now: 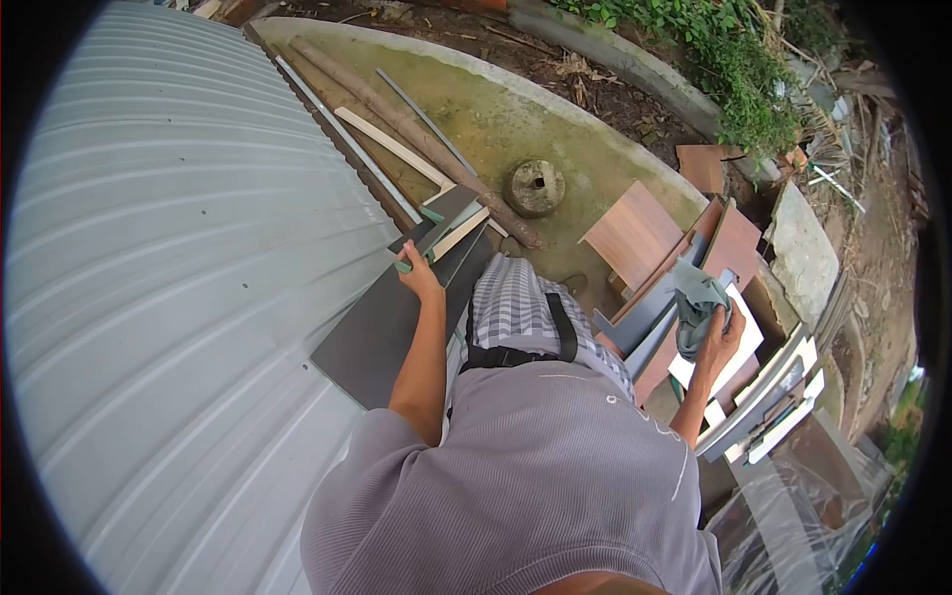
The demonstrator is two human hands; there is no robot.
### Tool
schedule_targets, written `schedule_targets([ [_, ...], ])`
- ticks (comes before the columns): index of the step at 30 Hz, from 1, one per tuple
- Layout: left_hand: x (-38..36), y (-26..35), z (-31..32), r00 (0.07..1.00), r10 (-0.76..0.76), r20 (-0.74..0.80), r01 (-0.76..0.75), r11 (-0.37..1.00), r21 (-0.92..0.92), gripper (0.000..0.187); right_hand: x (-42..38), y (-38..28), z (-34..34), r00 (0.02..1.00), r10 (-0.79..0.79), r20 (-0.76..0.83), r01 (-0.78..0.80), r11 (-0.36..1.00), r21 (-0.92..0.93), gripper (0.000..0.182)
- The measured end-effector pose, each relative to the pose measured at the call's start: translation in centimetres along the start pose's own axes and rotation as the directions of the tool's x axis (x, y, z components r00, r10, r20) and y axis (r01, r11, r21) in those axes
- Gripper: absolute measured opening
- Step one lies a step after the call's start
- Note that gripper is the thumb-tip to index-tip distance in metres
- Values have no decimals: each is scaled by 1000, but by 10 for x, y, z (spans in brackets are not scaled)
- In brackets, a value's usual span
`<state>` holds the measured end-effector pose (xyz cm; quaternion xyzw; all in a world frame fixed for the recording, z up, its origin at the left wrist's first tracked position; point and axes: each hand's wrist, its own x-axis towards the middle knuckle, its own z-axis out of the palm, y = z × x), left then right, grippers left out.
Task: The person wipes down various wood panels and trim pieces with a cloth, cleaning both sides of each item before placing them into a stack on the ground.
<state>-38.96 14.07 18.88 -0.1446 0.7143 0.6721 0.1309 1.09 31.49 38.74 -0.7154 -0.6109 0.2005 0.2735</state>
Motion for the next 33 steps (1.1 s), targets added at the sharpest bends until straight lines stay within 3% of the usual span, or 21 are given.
schedule_targets([
  [5, -2, 1, -14, 999, -32, 5, 31, 998, 56, 29, -5, 1, 10, 1000, -2, 17, 1, 999, 40, 28],
  [7, 5, -7, -23, 990, -138, -17, 135, 984, -116, 36, -8, 1, 13, 999, 17, 50, -20, 998, 67, 27],
  [8, 10, -10, -28, 990, -137, -16, 134, 984, -116, 36, -10, -1, 13, 999, 18, 49, -21, 997, 68, 27],
  [10, 16, -11, -36, 934, -337, -123, 314, 934, -173, 45, -13, -3, 15, 997, 25, 69, -30, 997, 67, 26],
  [14, 15, -7, -45, 891, -420, -173, 382, 899, -214, 53, -17, 8, 18, 995, 38, 89, -43, 998, 56, 26],
  [19, 15, -15, -56, 810, -567, -150, 474, 784, -401, 74, -19, 18, 24, 994, 57, 98, -61, 997, 41, 27],
  [26, 17, -27, -69, 822, -557, -119, 481, 791, -379, 74, -18, 18, 23, 993, 54, 102, -59, 997, 43, 27],
  [33, 31, -39, -72, 769, -634, -78, 560, 728, -397, 77, -15, 21, 26, 995, 47, 82, -52, 997, 53, 25],
])
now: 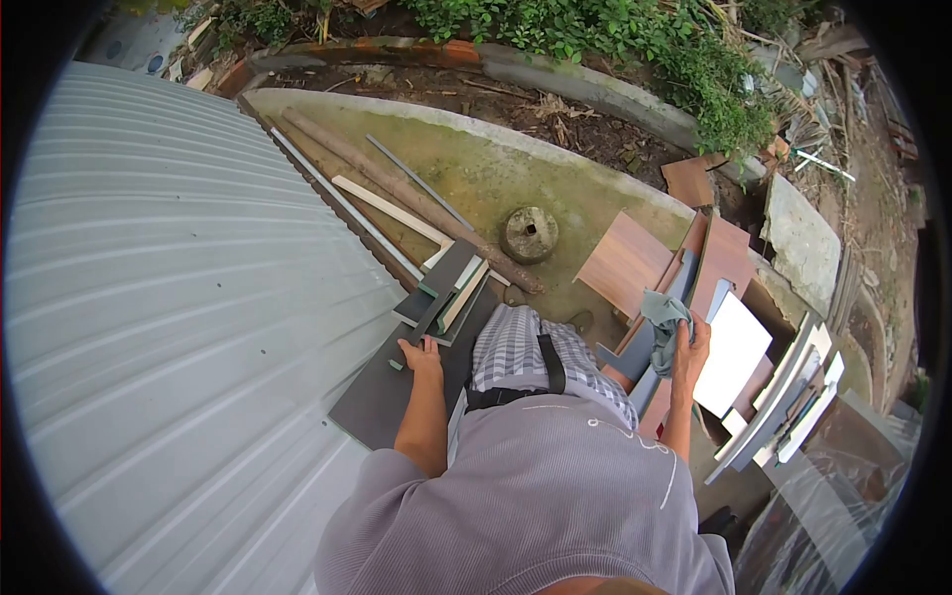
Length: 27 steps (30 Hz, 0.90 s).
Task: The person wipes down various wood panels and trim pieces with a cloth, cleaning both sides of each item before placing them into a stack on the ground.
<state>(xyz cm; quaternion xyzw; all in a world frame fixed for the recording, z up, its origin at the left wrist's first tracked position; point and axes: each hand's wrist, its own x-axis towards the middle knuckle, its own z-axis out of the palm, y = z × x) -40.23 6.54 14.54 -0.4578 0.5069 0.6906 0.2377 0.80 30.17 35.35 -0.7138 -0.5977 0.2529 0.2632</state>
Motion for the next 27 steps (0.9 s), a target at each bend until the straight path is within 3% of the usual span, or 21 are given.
schedule_targets([
  [5, 12, -2, 12, 990, -139, -17, 138, 989, -43, 81, 0, 0, 2, 1000, -19, 6, 19, 1000, -8, 26],
  [7, 6, -4, 24, 950, -302, -75, 298, 953, -59, 76, -2, 1, 2, 1000, -5, -1, 5, 1000, -15, 25],
  [8, 3, -6, 30, 953, -297, -67, 294, 955, -50, 76, -4, 1, 2, 1000, 6, 2, -6, 999, -35, 23],
  [11, -2, -14, 43, 951, -309, -13, 309, 944, 116, 65, -10, 0, 0, 999, 53, -7, -53, 998, -35, 23],
  [13, -4, -18, 54, 938, -316, 141, 265, 917, 297, 55, -17, 11, 1, 997, 67, -25, -68, 997, -33, 23],
  [18, -9, -27, 86, 914, -330, 236, 133, 793, 595, 46, -45, 39, -3, 989, 136, -64, -138, 990, -19, 25],
  [20, -20, -28, 100, 914, -291, 282, -87, 539, 838, 41, -61, 51, -6, 975, 212, -61, -214, 977, -27, 26],
  [21, -23, -29, 105, 913, -296, 281, -91, 524, 847, 41, -70, 60, -6, 971, 227, -70, -229, 973, -25, 26],
  [23, -28, -31, 112, 880, -277, 387, -320, 257, 912, 38, -90, 84, -7, 961, 255, -104, -257, 966, -8, 28],
  [25, -31, -39, 115, 866, -288, 410, -352, 233, 907, 39, -110, 115, -9, 952, 284, -116, -289, 957, -24, 28],
  [27, -39, -48, 117, 862, -293, 414, -364, 211, 907, 39, -130, 143, -12, 903, 406, -142, -416, 908, -52, 30],
])
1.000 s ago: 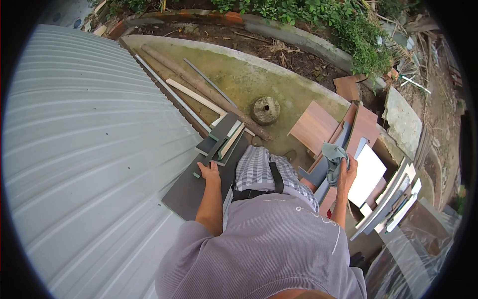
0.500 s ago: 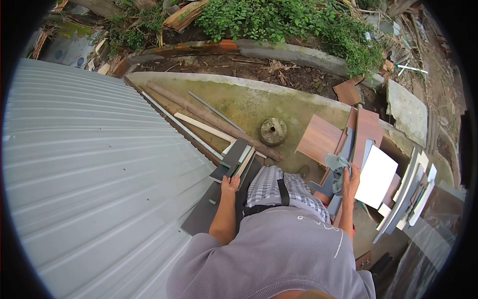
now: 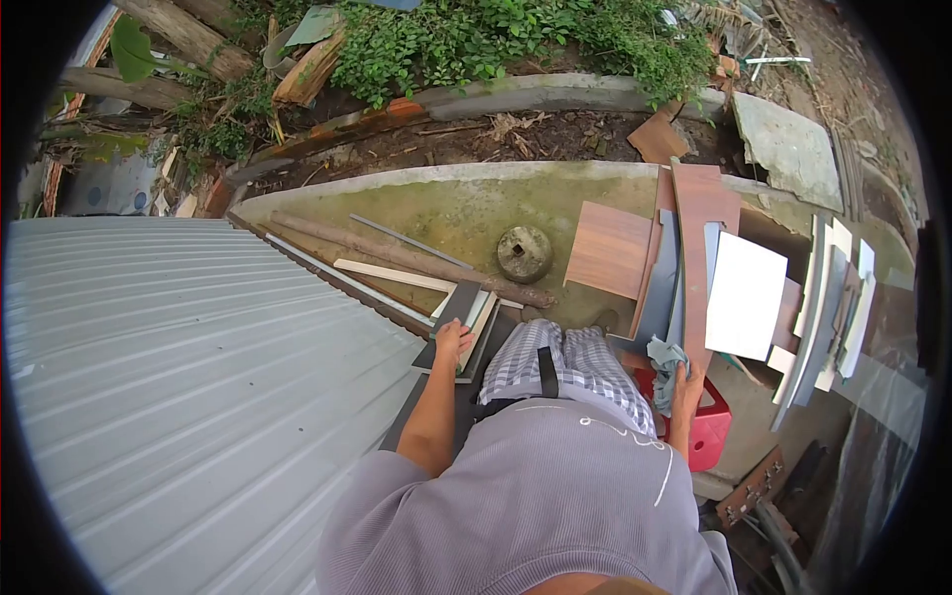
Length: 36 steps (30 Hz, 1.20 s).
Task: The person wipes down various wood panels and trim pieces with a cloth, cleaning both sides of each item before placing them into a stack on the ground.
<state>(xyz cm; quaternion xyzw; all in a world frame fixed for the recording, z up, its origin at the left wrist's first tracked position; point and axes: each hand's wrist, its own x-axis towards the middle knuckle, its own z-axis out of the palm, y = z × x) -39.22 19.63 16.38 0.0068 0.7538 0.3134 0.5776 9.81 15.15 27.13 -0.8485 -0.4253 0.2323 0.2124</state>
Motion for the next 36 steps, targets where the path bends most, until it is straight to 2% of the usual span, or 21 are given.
schedule_targets([
  [2, -3, 1, 12, 1000, 22, -9, -22, 999, 25, 39, -3, 34, -2, 999, 42, -6, -42, 999, 11, 30],
  [6, -18, 2, 41, 1000, 17, 19, -18, 995, 94, 38, -7, 101, -2, 996, 73, 41, -79, 985, 152, 34],
  [8, -25, 2, 56, 998, 30, 56, -42, 975, 218, 36, -14, 125, -3, 980, 187, 65, -198, 920, 338, 37],
  [9, -28, 3, 63, 998, 33, 48, -43, 975, 218, 36, -16, 154, 4, 979, 176, 105, -204, 881, 427, 39],
  [10, -34, 5, 71, 997, 46, 66, -62, 964, 259, 36, -19, 189, 19, 978, 174, 113, -206, 879, 429, 39],
  [11, -40, 5, 78, 995, 56, 85, -79, 951, 299, 36, -22, 223, 34, 960, 231, 159, -278, 859, 430, 39],
  [13, -49, 6, 92, 995, 54, 86, -79, 944, 320, 37, -25, 232, 34, 916, 334, 220, -396, 840, 372, 42],
  [16, -66, 11, 111, 994, 53, 91, -85, 915, 393, 40, -24, 261, 59, 938, 301, 172, -347, 822, 452, 41],
  [17, -71, 13, 117, 993, 57, 102, -95, 899, 428, 39, -20, 269, 60, 917, 342, 204, -398, 805, 441, 40],
  [18, -76, 14, 121, 992, 59, 114, -106, 879, 464, 39, -15, 264, 57, 914, 346, 210, -405, 800, 442, 40],
  [20, -84, 16, 129, 991, 57, 117, -107, 869, 483, 39, -7, 249, 48, 869, 436, 234, -485, 844, 230, 37],
  [23, -89, 21, 145, 990, 59, 125, -115, 855, 507, 38, -7, 241, 42, 884, 422, 200, -457, 870, 186, 38],
  [27, -93, 23, 166, 990, 57, 128, -115, 848, 517, 37, -6, 270, 49, 887, 389, 250, -452, 846, 285, 35],
  [29, -94, 21, 174, 989, 75, 126, -129, 852, 507, 37, -7, 277, 47, 861, 382, 336, -500, 755, 424, 30],
  [30, -97, 21, 178, 987, 98, 128, -149, 855, 497, 38, -6, 269, 40, 859, 381, 342, -502, 756, 420, 30],
  [32, -104, 19, 185, 988, 99, 122, -148, 852, 502, 37, 1, 244, 20, 753, 451, 479, -655, 579, 486, 26],
  [36, -117, 8, 192, 985, 112, 130, -163, 843, 513, 37, 13, 243, 8, 729, 404, 553, -671, 583, 459, 24],
])
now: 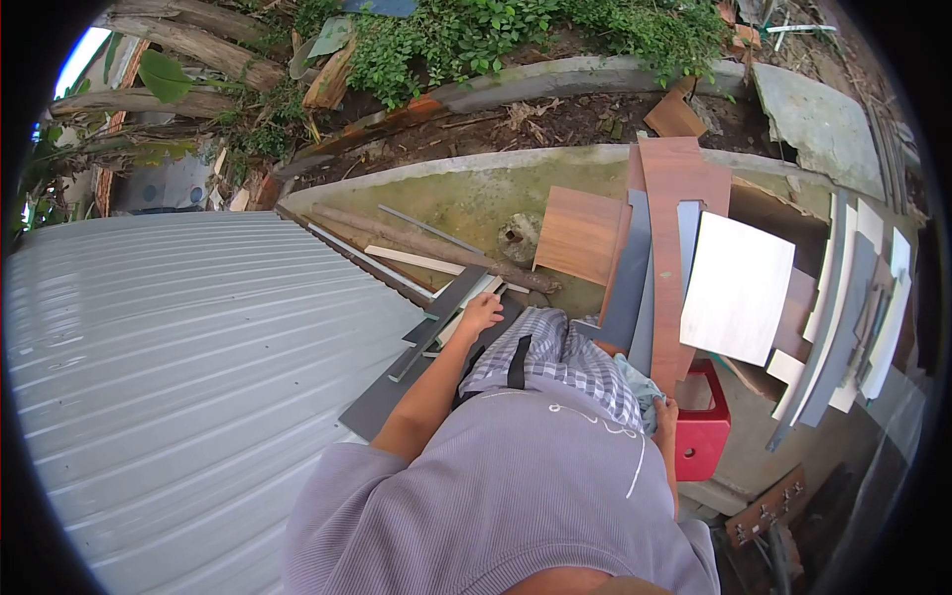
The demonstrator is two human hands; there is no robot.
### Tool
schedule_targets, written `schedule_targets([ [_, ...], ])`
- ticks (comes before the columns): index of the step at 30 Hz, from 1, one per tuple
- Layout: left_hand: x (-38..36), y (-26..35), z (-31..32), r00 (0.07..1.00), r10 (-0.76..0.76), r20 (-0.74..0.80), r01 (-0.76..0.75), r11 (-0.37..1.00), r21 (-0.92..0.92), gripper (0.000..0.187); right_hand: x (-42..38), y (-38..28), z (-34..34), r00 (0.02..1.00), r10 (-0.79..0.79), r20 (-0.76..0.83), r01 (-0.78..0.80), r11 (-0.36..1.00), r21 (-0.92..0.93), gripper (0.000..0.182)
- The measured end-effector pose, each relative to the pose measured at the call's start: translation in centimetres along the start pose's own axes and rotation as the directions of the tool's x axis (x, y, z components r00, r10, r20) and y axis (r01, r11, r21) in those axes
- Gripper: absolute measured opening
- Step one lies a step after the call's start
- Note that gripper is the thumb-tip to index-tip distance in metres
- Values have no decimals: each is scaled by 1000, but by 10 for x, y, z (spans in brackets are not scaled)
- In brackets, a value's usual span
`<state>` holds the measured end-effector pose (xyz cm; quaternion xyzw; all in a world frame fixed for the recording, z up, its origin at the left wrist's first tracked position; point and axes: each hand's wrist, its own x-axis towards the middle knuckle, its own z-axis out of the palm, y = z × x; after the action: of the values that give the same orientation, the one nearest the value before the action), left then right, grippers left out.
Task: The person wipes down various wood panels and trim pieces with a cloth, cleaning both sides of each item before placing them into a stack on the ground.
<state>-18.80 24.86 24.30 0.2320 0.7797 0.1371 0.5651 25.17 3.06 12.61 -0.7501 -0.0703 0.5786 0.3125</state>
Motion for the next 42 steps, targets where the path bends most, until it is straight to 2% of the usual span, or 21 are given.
schedule_targets([
  [8, -24, -27, 13, 999, -33, 20, 32, 997, 66, 35, 27, 16, -18, 994, 77, 72, -72, 995, -72, 25],
  [11, -23, -35, 14, 1000, 2, 16, -3, 997, 75, 35, 37, 29, -21, 997, 0, 78, 12, 988, -154, 23],
  [14, -22, -30, 15, 1000, 5, 18, -6, 998, 58, 34, 42, 39, -23, 998, 5, 60, 4, 987, -162, 23],
  [15, -21, -27, 15, 1000, 11, 16, -12, 998, 68, 34, 38, 37, -22, 998, 3, 56, 6, 987, -160, 23],
  [17, -20, -20, 17, 1000, 21, 18, -23, 997, 80, 34, 25, 27, -17, 998, -2, 56, 4, 999, -34, 26],
  [24, -14, -6, 21, 996, 66, 62, -75, 985, 157, 34, -21, -1, -3, 998, -46, 42, 45, 998, 36, 21],
  [30, -1, -14, 8, 990, 100, 104, -120, 969, 217, 35, -13, 40, 2, 990, -85, 113, 94, 992, -82, 27],
  [32, 2, -17, 0, 989, 97, 111, -121, 965, 231, 35, -17, 47, 6, 980, -76, 185, 116, 969, -220, 30],
  [35, 13, -23, -10, 993, 70, 95, -87, 979, 186, 34, -22, 61, 10, 992, -34, 120, 68, 953, -296, 29],
  [37, 20, -29, -16, 992, 71, 105, -91, 976, 198, 34, -7, 100, 6, 999, -15, 34, 22, 974, -226, 31],
  [39, 27, -34, -22, 990, 38, 133, -65, 977, 205, 34, -3, 119, 6, 985, -125, -118, 89, 958, -272, 31],
  [40, 29, -36, -23, 987, 32, 159, -67, 972, 224, 34, -9, 113, 6, 983, -112, -147, 71, 963, -261, 31],
  [42, 28, -39, -28, 991, 47, 126, -72, 976, 204, 33, -32, 87, 16, 938, -217, -269, 65, 874, -481, 30],
])
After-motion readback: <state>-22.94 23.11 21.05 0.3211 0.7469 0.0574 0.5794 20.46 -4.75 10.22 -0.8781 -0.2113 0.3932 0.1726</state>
